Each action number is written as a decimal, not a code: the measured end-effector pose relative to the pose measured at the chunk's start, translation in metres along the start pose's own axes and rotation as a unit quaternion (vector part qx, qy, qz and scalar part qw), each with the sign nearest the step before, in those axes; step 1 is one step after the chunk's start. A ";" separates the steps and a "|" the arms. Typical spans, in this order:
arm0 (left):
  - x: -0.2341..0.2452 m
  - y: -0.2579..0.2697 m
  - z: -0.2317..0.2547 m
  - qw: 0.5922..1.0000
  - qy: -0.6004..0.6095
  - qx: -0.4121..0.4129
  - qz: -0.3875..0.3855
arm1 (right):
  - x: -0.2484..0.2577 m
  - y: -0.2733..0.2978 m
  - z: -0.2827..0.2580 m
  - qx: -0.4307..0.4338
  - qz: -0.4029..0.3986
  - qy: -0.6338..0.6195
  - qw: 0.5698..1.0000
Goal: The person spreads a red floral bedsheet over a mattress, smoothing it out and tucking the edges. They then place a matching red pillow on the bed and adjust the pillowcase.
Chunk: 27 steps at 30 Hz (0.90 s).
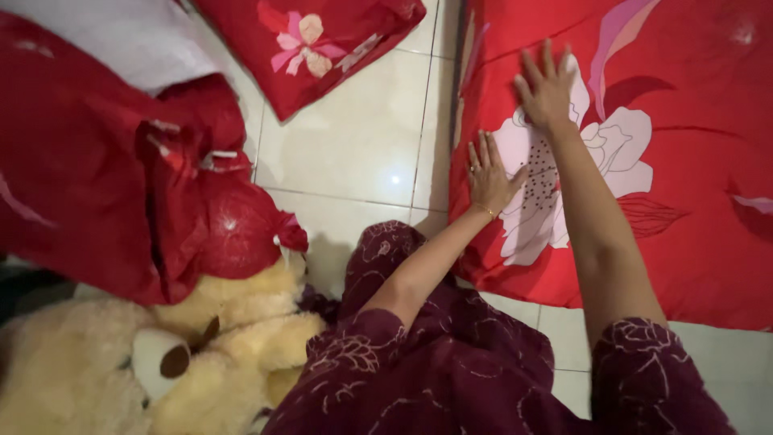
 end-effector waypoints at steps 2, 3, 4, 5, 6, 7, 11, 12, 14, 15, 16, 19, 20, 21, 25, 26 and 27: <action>-0.004 0.001 -0.001 1.000 0.014 0.002 0.001 | 0.000 0.025 0.004 0.069 -0.044 -0.024 0.996; -0.004 0.003 -0.003 1.000 0.019 0.003 0.002 | -0.003 0.038 0.004 0.104 -0.066 -0.037 0.992; -0.001 0.006 -0.004 0.998 0.021 -0.036 0.037 | -0.005 0.048 0.004 0.096 -0.056 -0.040 0.993; 0.005 0.010 -0.009 0.994 0.022 -0.075 0.071 | -0.007 0.059 0.004 0.088 -0.047 -0.043 0.994; 0.012 0.017 -0.011 0.988 0.021 -0.111 0.105 | -0.010 0.071 0.004 0.083 -0.040 -0.046 0.995; 0.019 0.030 -0.019 0.995 0.045 -0.093 0.006 | -0.013 0.085 0.002 0.072 -0.039 -0.036 0.996; 0.088 0.089 -0.081 0.961 -0.028 -0.046 -0.271 | -0.018 0.112 -0.021 0.058 -0.040 0.002 0.998; 0.107 0.097 -0.097 0.962 -0.108 -0.055 -0.244 | -0.021 0.120 -0.027 0.054 -0.049 0.010 0.997; 0.152 0.101 -0.139 0.977 -0.135 -0.021 -0.163 | -0.031 0.131 -0.042 0.088 -0.075 0.045 0.992; 0.180 0.094 -0.164 0.991 -0.083 0.020 -0.107 | -0.036 0.136 -0.048 0.103 -0.088 0.063 0.989; 0.212 0.079 -0.189 0.979 -0.187 0.040 -0.067 | -0.043 0.141 -0.056 0.112 -0.112 0.084 0.984; 0.324 0.053 -0.241 0.950 -0.248 0.027 0.186 | -0.061 0.154 -0.083 0.135 -0.158 0.110 0.972; 0.365 0.048 -0.250 0.911 -0.289 -0.039 0.291 | -0.065 0.155 -0.094 0.140 -0.158 0.095 0.973; 0.404 0.037 -0.257 0.897 -0.292 -0.035 0.331 | -0.068 0.155 -0.104 0.146 -0.157 0.080 0.973; 0.523 0.014 -0.265 0.864 -0.286 0.044 0.412 | -0.068 0.135 -0.167 0.204 -0.136 -0.119 0.962; 0.549 0.004 -0.273 0.861 -0.308 0.096 0.393 | -0.065 0.131 -0.185 0.222 -0.128 -0.099 0.961; 0.565 -0.002 -0.284 0.856 -0.328 0.148 0.372 | -0.063 0.127 -0.204 0.239 -0.119 -0.080 0.960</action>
Point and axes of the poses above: each hand's wrist, its own y-axis away from the middle knuckle, its own x-axis out of the back of the hand, z = x × y, the point moved 2 cm from there along -y, towards the middle knuckle, and after that the axes turned 1 degree about -y, right-handed, at the moved point
